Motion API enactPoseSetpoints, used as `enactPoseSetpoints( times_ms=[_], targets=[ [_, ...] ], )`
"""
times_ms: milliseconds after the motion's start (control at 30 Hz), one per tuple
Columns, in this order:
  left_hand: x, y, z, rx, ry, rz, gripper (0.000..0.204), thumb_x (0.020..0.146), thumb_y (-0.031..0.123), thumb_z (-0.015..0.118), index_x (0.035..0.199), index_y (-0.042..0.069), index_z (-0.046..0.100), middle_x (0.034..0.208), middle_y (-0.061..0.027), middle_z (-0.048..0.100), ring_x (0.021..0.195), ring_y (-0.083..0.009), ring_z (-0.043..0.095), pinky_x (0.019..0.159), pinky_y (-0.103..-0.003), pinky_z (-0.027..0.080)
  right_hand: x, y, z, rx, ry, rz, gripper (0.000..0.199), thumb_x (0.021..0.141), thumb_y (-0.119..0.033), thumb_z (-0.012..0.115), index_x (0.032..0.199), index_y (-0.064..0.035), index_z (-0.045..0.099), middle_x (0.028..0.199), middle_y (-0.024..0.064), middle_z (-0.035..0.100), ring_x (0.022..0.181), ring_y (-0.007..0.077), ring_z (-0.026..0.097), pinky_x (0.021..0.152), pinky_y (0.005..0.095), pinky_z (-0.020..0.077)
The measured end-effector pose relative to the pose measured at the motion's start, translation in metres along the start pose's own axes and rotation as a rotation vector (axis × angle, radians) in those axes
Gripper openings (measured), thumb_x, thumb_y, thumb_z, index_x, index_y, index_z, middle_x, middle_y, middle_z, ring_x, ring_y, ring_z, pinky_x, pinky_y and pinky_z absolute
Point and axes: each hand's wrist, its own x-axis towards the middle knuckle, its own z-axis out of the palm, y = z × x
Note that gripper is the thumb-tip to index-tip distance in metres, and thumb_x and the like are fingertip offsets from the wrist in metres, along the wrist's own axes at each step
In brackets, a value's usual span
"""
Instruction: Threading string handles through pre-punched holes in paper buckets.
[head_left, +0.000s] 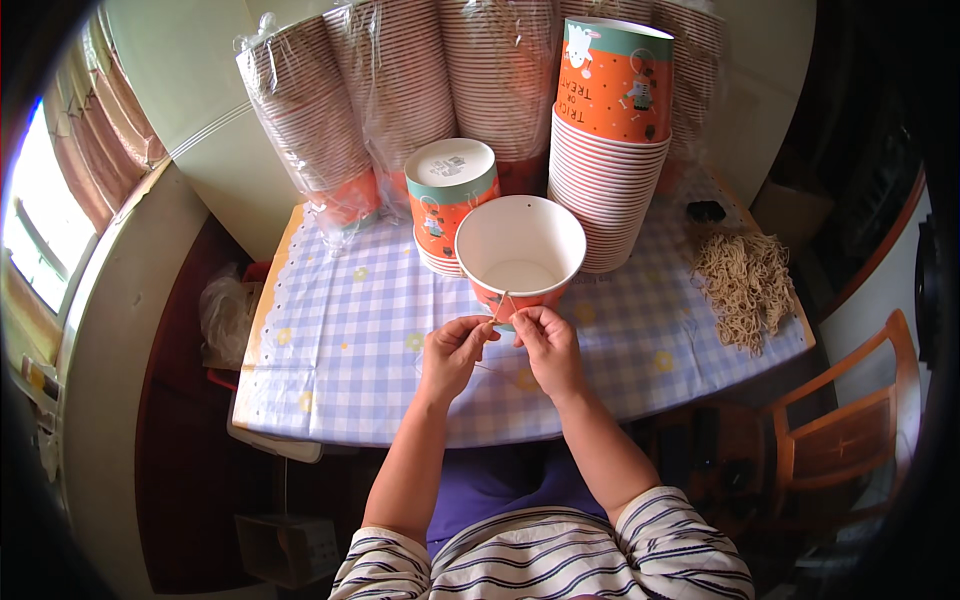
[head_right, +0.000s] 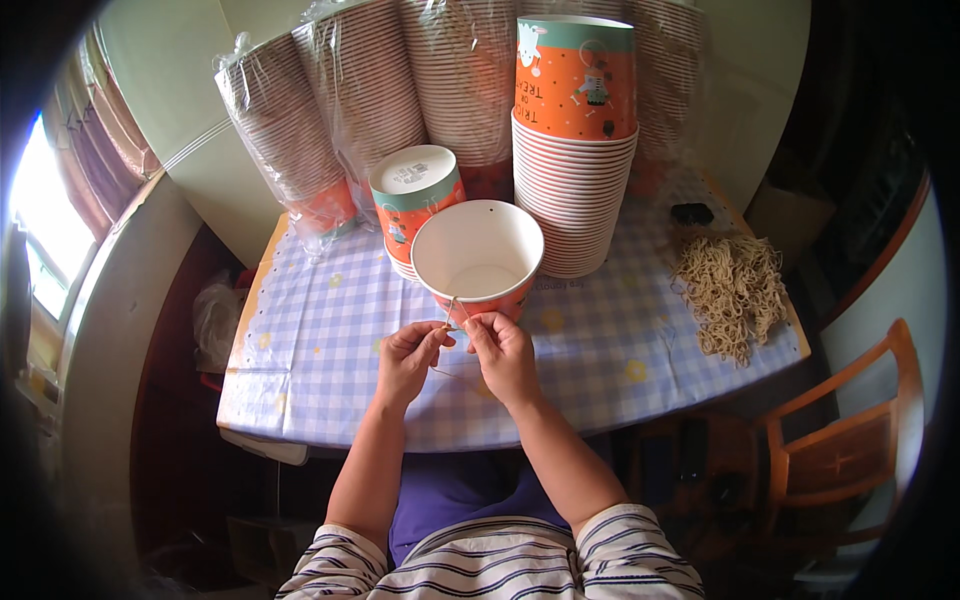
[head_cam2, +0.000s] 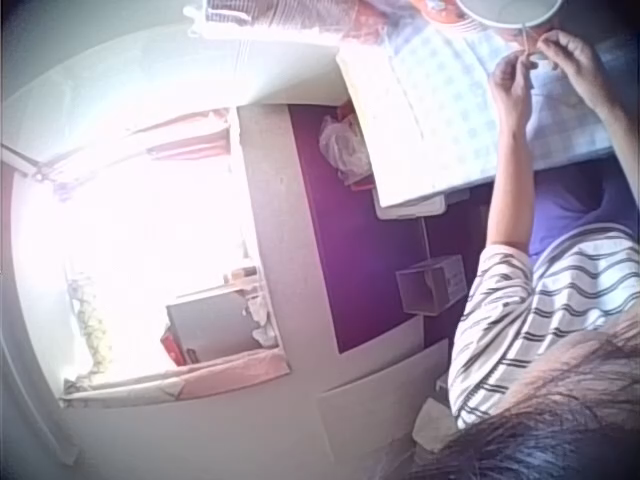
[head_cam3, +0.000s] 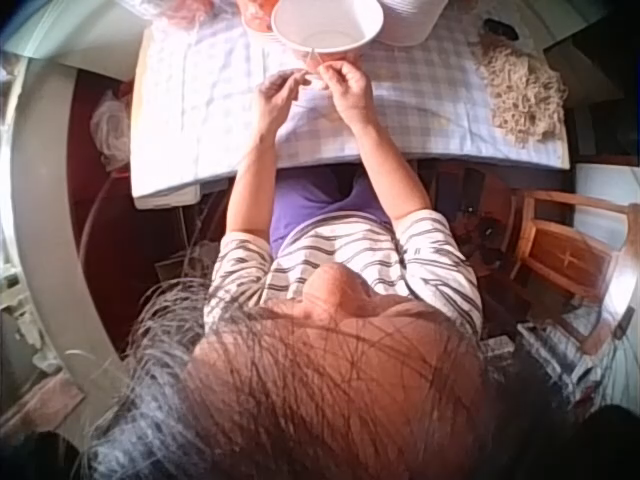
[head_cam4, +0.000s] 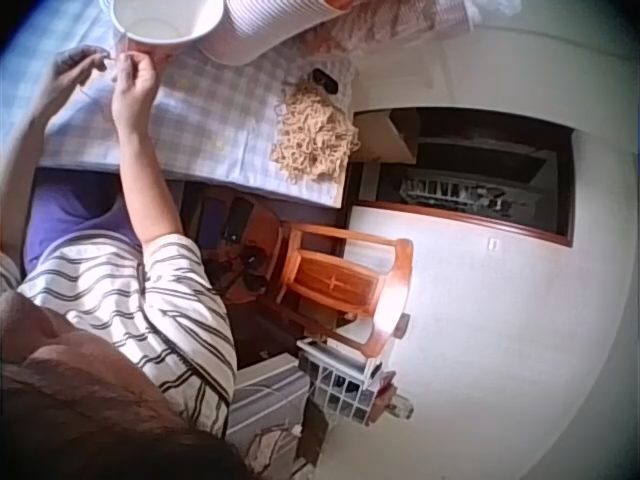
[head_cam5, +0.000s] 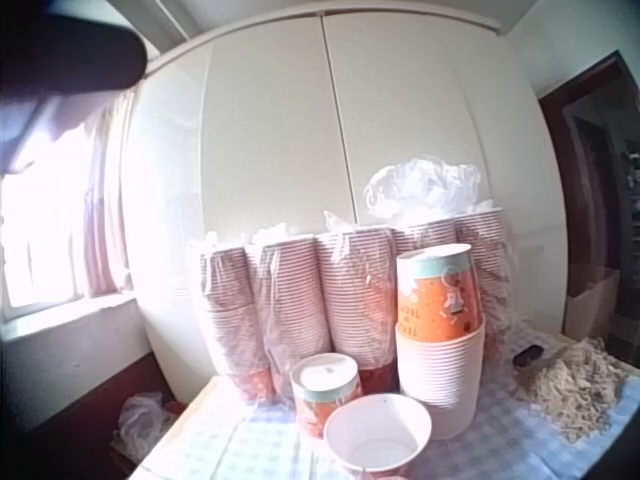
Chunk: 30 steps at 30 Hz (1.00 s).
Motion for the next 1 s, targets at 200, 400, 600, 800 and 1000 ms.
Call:
enactPoseSetpoints(
  times_ms=[200, 400, 600, 800, 1000],
  targets=[
    [0.0, 0.001, 0.001, 0.015, 0.018, -0.009, 0.016, 0.089, 0.011, 0.061, 0.098, -0.002, 0.066, 0.076, -0.0065, 0.067, 0.057, -0.0036, 0.049, 0.051, -0.018, 0.039, -0.001, -0.001, 0.002, -0.053, 0.031, -0.055, 0.018, 0.091, -0.018, 0.059, 0.088, -0.0006, 0.061, 0.071, -0.0013, 0.059, 0.064, 0.0055, 0.053, 0.059, 0.0204, 0.0436],
    [0.0, 0.001, -0.001, -0.005, 0.022, 0.003, 0.017, 0.09, 0.015, 0.062, 0.096, -0.001, 0.065, 0.076, -0.0035, 0.065, 0.059, -0.0026, 0.049, 0.05, -0.017, 0.037, -0.001, 0.002, 0.0, -0.059, 0.044, -0.059, 0.016, 0.091, -0.017, 0.059, 0.089, -0.001, 0.06, 0.073, -0.0018, 0.058, 0.064, 0.0051, 0.052, 0.059, 0.0195, 0.0425],
    [0.001, 0.0, -0.001, -0.053, 0.017, -0.006, 0.018, 0.089, 0.016, 0.063, 0.097, -0.001, 0.064, 0.074, -0.0023, 0.063, 0.057, -0.0021, 0.045, 0.049, -0.017, 0.036, -0.002, 0.003, -0.002, -0.057, 0.05, -0.035, 0.015, 0.09, -0.016, 0.06, 0.088, -0.0013, 0.06, 0.074, -0.002, 0.058, 0.065, 0.0049, 0.052, 0.059, 0.0192, 0.0424],
    [0.001, -0.004, -0.004, -0.117, 0.012, -0.013, 0.018, 0.089, 0.015, 0.063, 0.096, -0.002, 0.064, 0.073, -0.002, 0.062, 0.056, -0.002, 0.044, 0.049, -0.017, 0.035, -0.003, -0.004, 0.0, 0.017, -0.016, -0.013, 0.016, 0.089, -0.016, 0.061, 0.09, 0.0, 0.06, 0.075, 0.0001, 0.061, 0.067, 0.0057, 0.056, 0.063, 0.02, 0.0453],
    [0.001, -0.006, -0.004, -0.14, -0.018, 0.015, 0.018, 0.089, 0.015, 0.063, 0.096, -0.002, 0.063, 0.074, -0.0016, 0.062, 0.057, -0.0021, 0.045, 0.05, -0.017, 0.035, -0.002, -0.004, 0.005, 0.148, -0.195, 0.029, 0.016, 0.087, -0.014, 0.063, 0.095, -0.0003, 0.06, 0.084, 0.0015, 0.064, 0.074, 0.0072, 0.059, 0.07, 0.0228, 0.0481]
  ],
)
